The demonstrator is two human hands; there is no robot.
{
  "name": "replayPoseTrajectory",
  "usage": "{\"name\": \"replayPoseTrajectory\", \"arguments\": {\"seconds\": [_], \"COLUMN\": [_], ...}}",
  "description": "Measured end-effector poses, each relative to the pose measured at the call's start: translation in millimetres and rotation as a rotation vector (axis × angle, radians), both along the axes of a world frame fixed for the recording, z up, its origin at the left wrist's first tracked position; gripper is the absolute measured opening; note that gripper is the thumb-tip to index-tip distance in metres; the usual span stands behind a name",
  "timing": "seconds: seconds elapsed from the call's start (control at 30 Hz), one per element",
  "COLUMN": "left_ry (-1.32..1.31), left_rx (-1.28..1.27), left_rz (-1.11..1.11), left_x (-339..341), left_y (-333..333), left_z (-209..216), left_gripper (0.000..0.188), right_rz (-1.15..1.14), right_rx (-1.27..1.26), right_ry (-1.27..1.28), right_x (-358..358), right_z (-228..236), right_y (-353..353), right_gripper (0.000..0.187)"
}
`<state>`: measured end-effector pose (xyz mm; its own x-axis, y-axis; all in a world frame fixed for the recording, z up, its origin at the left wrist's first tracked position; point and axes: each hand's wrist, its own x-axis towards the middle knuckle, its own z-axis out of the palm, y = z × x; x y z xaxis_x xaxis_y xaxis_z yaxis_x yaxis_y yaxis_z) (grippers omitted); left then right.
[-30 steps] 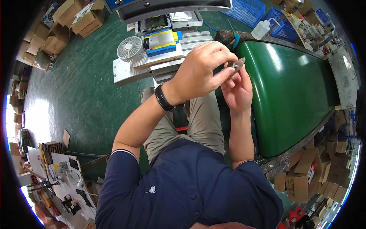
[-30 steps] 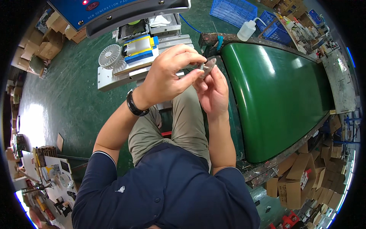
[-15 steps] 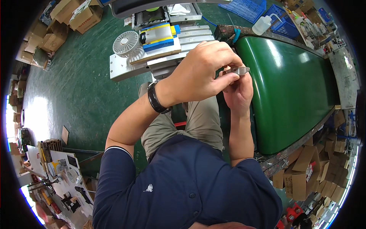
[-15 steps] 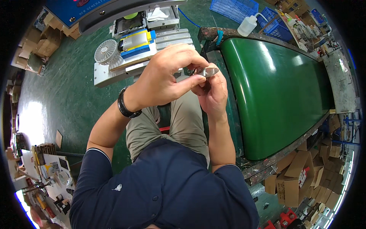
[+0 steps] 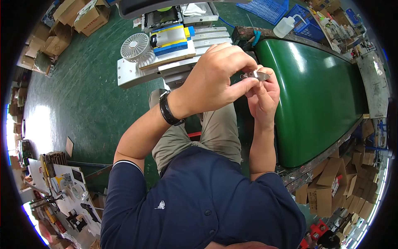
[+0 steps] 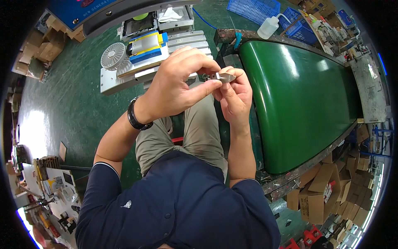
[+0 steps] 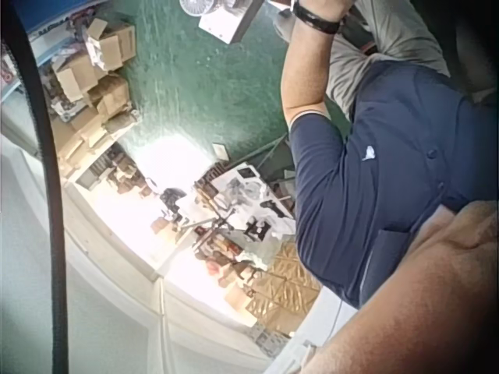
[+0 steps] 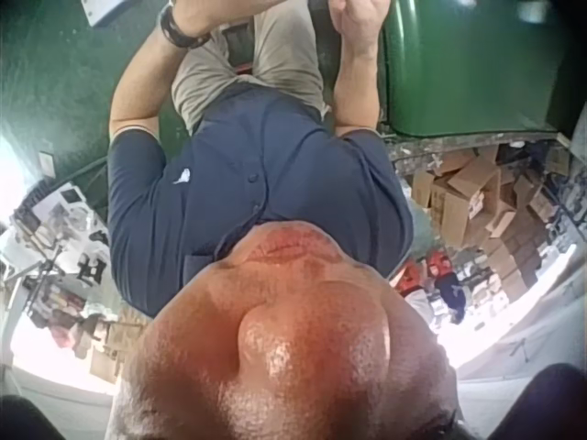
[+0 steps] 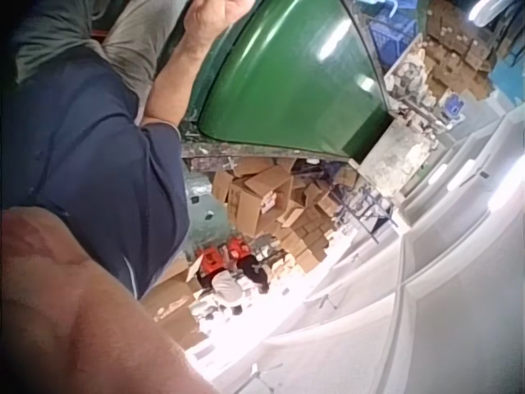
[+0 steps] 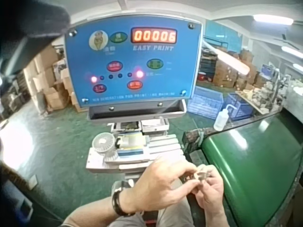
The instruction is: Operating a printing machine and assembling small components using tape and a hot glue gun
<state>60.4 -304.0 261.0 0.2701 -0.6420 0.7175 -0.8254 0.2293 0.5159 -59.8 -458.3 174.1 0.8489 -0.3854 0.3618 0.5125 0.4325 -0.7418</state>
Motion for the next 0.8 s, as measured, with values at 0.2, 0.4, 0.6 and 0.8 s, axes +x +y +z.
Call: {"name": "replayPoseTrajectory", "arguments": {"seconds": [0.2, 0.4, 0.6, 0.8], "left_ry": [0.292, 0.418, 0.673, 0.703], "left_rx": [0.002, 0.021, 0.097, 0.155], "left_rz": [-0.031, -0.031, -0.017, 0.177], "left_x": [-6, -10, -2, 1], "left_y": [-3, -6, -6, -12], "left_z": [-12, -26, -57, -61], "left_gripper": [0.018, 0.019, 0.023, 0.025], "right_rz": [-0.065, -0.032, -0.069, -0.115], "right_rx": [-0.055, 0.001, -0.237, -0.531], "right_ry": [-0.034, 0.076, 0.284, 0.488], "right_x": [5, 3, 2, 25], "right_z": [-3, -9, 5, 8], "right_y": [2, 5, -23, -76], "right_gripper": [0.034, 0.042, 0.03, 0.028]}}
